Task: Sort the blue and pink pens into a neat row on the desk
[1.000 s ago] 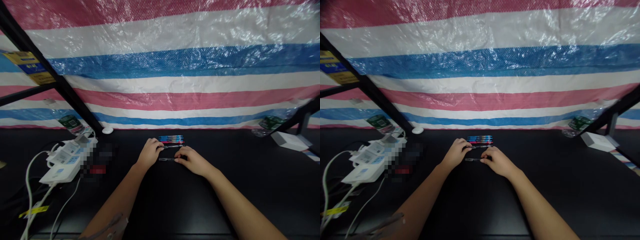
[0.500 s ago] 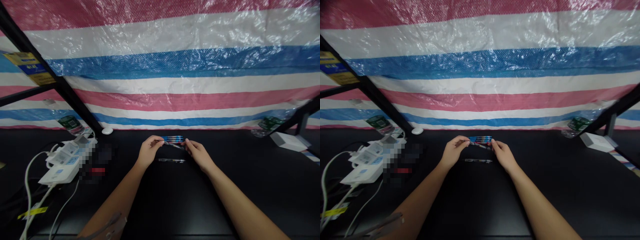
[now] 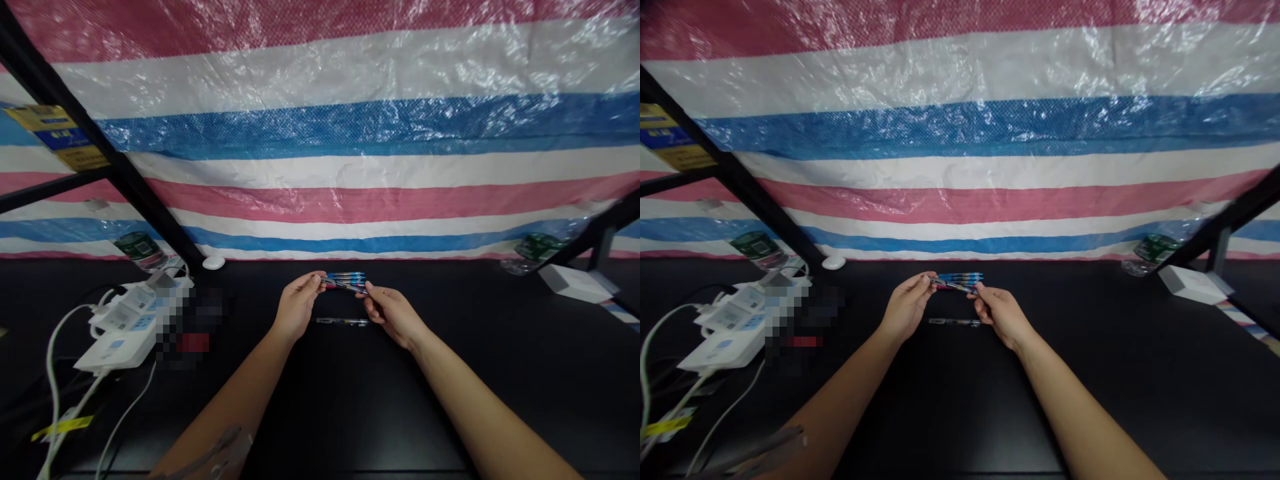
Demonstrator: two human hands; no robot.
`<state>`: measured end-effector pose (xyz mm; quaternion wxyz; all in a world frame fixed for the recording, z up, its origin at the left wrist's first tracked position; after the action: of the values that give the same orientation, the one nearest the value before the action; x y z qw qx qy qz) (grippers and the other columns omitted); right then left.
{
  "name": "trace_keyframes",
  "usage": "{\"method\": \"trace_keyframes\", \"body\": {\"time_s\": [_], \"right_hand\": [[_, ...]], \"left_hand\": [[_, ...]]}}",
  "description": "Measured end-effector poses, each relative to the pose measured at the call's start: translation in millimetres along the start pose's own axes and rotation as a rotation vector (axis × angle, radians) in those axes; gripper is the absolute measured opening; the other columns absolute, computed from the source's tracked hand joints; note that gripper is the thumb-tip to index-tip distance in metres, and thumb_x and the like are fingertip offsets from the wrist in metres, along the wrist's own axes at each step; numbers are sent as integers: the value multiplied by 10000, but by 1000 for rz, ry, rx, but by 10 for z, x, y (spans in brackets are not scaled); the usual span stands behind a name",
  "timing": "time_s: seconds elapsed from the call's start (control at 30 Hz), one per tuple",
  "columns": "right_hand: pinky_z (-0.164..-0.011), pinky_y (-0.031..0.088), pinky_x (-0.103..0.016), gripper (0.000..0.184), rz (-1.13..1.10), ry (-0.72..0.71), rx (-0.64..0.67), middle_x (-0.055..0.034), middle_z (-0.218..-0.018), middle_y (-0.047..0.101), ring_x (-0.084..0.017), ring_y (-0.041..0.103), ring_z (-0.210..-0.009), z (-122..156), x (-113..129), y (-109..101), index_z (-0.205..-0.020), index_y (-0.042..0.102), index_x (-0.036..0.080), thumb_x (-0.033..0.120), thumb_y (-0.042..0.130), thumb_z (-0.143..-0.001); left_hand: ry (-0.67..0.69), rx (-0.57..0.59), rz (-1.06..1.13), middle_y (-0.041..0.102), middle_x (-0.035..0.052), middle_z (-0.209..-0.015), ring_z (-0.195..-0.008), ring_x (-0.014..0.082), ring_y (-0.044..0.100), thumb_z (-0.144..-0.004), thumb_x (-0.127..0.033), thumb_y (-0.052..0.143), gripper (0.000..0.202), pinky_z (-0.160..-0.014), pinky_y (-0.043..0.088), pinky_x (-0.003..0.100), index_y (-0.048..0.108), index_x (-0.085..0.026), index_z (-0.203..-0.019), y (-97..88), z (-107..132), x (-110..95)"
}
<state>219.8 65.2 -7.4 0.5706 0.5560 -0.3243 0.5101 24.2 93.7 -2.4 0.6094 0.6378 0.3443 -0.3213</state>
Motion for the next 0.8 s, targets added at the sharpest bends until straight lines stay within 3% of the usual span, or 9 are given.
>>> {"method": "trace_keyframes", "body": {"time_s": [0.13,0.23,0.33,0.43,0.53,0.6,0.7,0.8], "right_hand": [[-467,228,-255,450,194,-154,-24,1,-564,535,-80,372,-470,7,73,16,-707,684,144,544,660,-910],[-533,362,-268,344,313,-271,-77,-21,-705,638,-119,487,-559,33,150,25,-924,743,171,508,737,-856],[-584,430,-282,422,317,-307,-89,-34,-823,687,-152,562,-646,55,181,54,-1066,716,201,492,812,-778],[-523,416,-270,456,232,-197,6,-59,-827,708,-162,596,-629,45,92,131,-1072,688,190,595,682,-864],[-451,336,-249,481,199,-121,48,-52,-710,679,-123,524,-510,41,17,161,-881,692,166,629,571,-929],[-441,299,-243,466,206,-133,28,-39,-669,656,-103,476,-483,38,18,144,-791,683,165,602,593,-929],[-462,323,-242,356,204,-190,-29,-32,-748,683,-113,506,-544,39,63,101,-915,717,184,536,718,-859],[-496,387,-245,394,186,-234,-62,-38,-892,716,-128,562,-618,55,119,91,-1012,716,204,451,851,-736]], "left_hand": [[32,-38,-6,749,80,-967,-795,114,631,-800,-333,818,226,-842,508,275,794,-139,-913,-39,-1,-24],[27,-73,-3,752,71,-983,-781,104,632,-820,-351,800,224,-820,510,270,773,-145,-903,-65,0,-29],[-9,-79,-16,765,82,-1027,-759,107,652,-839,-396,774,253,-766,515,272,718,-160,-912,-43,17,-11],[-48,-32,-22,776,88,-1010,-727,121,670,-842,-434,762,292,-727,522,282,647,-179,-924,40,52,13],[-71,48,1,777,83,-990,-738,131,685,-840,-415,769,281,-742,532,288,643,-181,-932,136,87,26],[-83,105,8,771,83,-1030,-794,135,695,-824,-351,792,259,-798,535,293,686,-175,-980,182,101,31],[-88,126,-13,761,86,-1086,-859,142,695,-784,-247,823,307,-863,529,297,735,-169,-1068,180,99,43],[-81,99,-35,759,80,-1054,-850,140,694,-790,-239,819,246,-849,534,290,755,-164,-1015,147,89,55]]}}
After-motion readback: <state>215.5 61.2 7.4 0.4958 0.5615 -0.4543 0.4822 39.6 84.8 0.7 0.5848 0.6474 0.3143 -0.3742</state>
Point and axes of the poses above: each hand's wrist, its own z-axis away from the middle knuckle, its own y-axis out of the palm, x = y × z, the point moved 8 cm from there along -z, towards the middle knuckle
